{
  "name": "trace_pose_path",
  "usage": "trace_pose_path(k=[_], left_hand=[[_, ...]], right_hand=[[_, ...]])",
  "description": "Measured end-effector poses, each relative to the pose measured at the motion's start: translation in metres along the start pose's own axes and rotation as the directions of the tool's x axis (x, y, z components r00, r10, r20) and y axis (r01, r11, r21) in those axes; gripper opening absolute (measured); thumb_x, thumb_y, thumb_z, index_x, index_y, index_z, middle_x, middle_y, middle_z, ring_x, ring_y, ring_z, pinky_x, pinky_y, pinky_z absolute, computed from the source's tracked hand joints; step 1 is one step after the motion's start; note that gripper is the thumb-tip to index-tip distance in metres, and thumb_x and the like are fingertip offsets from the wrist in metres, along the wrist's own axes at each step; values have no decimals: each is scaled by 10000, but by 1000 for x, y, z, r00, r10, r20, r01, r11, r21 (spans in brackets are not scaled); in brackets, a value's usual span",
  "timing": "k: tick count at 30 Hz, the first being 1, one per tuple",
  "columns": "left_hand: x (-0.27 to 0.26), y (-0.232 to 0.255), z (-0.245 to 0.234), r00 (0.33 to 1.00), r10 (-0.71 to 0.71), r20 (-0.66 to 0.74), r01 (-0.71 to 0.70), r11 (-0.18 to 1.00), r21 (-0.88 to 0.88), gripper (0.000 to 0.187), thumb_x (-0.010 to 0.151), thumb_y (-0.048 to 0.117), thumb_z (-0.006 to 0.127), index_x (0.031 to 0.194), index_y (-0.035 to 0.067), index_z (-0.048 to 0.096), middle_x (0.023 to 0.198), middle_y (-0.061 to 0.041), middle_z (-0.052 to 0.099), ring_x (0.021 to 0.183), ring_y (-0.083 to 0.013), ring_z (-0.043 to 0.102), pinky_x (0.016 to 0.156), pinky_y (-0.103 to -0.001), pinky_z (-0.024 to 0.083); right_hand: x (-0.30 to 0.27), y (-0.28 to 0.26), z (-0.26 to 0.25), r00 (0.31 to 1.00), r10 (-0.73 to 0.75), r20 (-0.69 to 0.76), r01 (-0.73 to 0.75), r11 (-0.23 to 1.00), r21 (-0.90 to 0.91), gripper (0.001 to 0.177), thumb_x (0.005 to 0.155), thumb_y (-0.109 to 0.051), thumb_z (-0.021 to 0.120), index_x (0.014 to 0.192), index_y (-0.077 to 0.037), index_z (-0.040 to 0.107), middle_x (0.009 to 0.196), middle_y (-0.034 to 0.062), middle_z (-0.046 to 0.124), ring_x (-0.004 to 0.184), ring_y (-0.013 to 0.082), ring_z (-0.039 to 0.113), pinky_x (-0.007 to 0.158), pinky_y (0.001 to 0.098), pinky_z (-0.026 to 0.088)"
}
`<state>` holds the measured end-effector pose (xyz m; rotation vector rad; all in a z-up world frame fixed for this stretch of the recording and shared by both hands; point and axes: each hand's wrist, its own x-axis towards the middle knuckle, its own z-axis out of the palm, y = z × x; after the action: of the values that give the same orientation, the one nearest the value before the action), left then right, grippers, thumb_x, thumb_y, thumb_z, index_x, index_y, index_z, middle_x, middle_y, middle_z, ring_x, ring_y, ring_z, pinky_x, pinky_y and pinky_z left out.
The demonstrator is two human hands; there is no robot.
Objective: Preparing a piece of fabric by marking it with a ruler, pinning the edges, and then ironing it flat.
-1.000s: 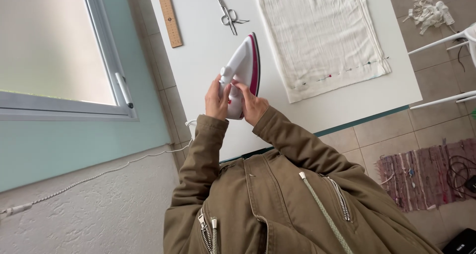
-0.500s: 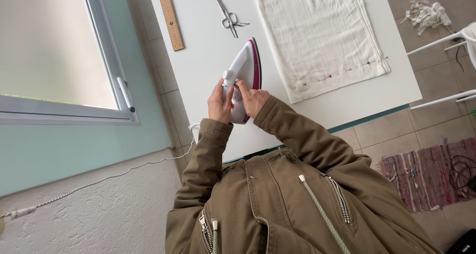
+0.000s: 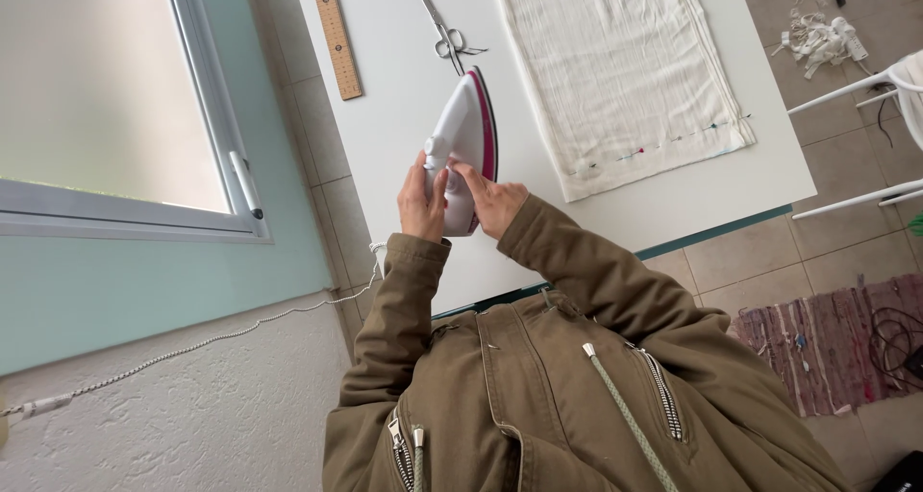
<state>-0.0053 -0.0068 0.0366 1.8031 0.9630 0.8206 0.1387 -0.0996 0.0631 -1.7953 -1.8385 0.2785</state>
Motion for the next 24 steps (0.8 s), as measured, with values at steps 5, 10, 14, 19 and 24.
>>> trace_pose_path(k=[5,10,14,19,24], left_hand=[[-5,2,3,998,-44,44,47,996,-71,458,1073,191,610,1491,18,535,915,-123,683,653,-145,622,591,-314,538],[-5,9,-1,1000,-2,10,3,995,-104,464,1055,187,608,1469,3,511,970,-112,674,664,-127,634,551,-295,547],[-10,14,5,998,40,53,-37,997,-67,448,1057,186,607,1456,5,519,1013,-107,691,659,-118,635,558,-281,545],[-12,13,1,999,-31,38,34,995,-93,468,1055,188,618,1476,8,519,976,-118,689,665,-123,629,568,-289,542],[-12,15,2,999,23,39,-19,995,-102,478,1049,188,620,1475,6,506,1034,-117,688,694,-119,643,575,-288,557]], right_hand=[[-11,10,-7,968,187,166,-167,977,-130,555,944,-12,544,1447,-92,325,892,188,758,670,329,746,597,435,619],[-15,-1,-14,983,138,123,-134,990,-42,606,886,41,507,1449,-112,341,868,183,751,656,337,745,579,440,613],[-8,11,-6,978,171,122,-174,985,8,574,904,17,516,1440,-80,338,909,208,753,688,356,743,605,451,611],[-25,14,-13,990,111,83,-117,991,62,548,900,46,506,1411,-92,361,1063,204,760,717,352,753,627,450,621],[-15,7,-14,989,112,93,-115,993,27,581,878,53,515,1419,-92,362,997,211,752,711,353,756,611,456,623]])
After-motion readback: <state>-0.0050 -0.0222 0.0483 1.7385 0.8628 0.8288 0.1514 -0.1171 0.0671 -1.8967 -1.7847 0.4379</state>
